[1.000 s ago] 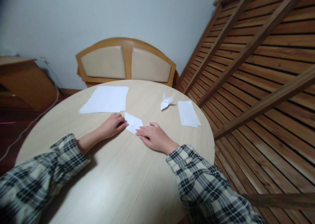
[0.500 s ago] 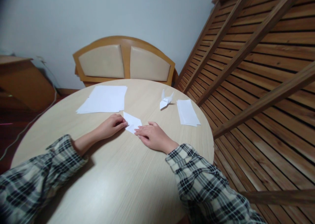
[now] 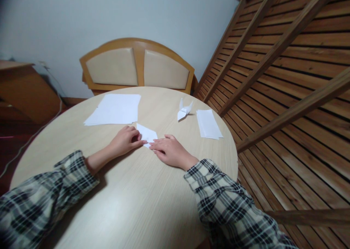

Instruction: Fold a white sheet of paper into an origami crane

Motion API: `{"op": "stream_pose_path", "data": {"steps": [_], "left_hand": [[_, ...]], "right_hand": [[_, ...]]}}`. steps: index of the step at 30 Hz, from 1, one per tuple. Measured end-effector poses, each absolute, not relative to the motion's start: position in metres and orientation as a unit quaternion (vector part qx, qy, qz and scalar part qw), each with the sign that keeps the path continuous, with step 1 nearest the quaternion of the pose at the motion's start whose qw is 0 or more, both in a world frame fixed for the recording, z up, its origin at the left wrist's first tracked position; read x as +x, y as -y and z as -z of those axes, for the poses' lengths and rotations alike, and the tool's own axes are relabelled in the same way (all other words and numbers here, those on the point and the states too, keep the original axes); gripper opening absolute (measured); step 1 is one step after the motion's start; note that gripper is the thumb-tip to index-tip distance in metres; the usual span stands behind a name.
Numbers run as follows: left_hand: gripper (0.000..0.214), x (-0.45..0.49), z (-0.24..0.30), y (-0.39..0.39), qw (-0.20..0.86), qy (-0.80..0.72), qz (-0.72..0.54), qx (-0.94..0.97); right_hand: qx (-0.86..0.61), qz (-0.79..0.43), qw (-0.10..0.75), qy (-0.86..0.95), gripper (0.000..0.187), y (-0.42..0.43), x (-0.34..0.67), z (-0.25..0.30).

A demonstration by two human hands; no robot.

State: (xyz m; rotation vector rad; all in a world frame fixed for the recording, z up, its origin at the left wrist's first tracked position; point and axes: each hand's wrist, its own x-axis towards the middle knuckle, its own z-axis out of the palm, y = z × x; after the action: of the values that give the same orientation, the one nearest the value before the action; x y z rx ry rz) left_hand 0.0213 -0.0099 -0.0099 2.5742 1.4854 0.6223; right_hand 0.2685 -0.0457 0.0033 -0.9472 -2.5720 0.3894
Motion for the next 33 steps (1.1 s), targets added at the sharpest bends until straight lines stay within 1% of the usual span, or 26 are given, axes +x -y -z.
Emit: {"op": "stream_pose_path", "data": {"steps": [8,24,26,29,33], "left_hand": [[0.032,0.024,0.012,0.008,0.052,-0.506,-0.171,0.844],[0.028,0.022,0.016,0.001,0.035,-0.485,-0.178,0.855],[0.025,0.020,0.017,0.000,0.060,-0.478,-0.194,0.854],[0.012,0.017,0.018,-0.001,0.103,-0.461,-0.220,0.853],[0.009,0.016,0.019,-0.001,0.088,-0.452,-0.214,0.862]], "right_hand": [[-0.332,-0.130,0.182,0.916,0.031,0.045,0.271,0.001],[-0.335,-0.127,0.190,0.914,0.029,0.046,0.271,0.000],[-0.337,-0.125,0.189,0.914,0.030,0.046,0.271,0.000],[-0.339,-0.124,0.189,0.913,0.030,0.046,0.270,0.000],[-0.337,-0.130,0.189,0.913,0.029,0.046,0.270,0.000]]}}
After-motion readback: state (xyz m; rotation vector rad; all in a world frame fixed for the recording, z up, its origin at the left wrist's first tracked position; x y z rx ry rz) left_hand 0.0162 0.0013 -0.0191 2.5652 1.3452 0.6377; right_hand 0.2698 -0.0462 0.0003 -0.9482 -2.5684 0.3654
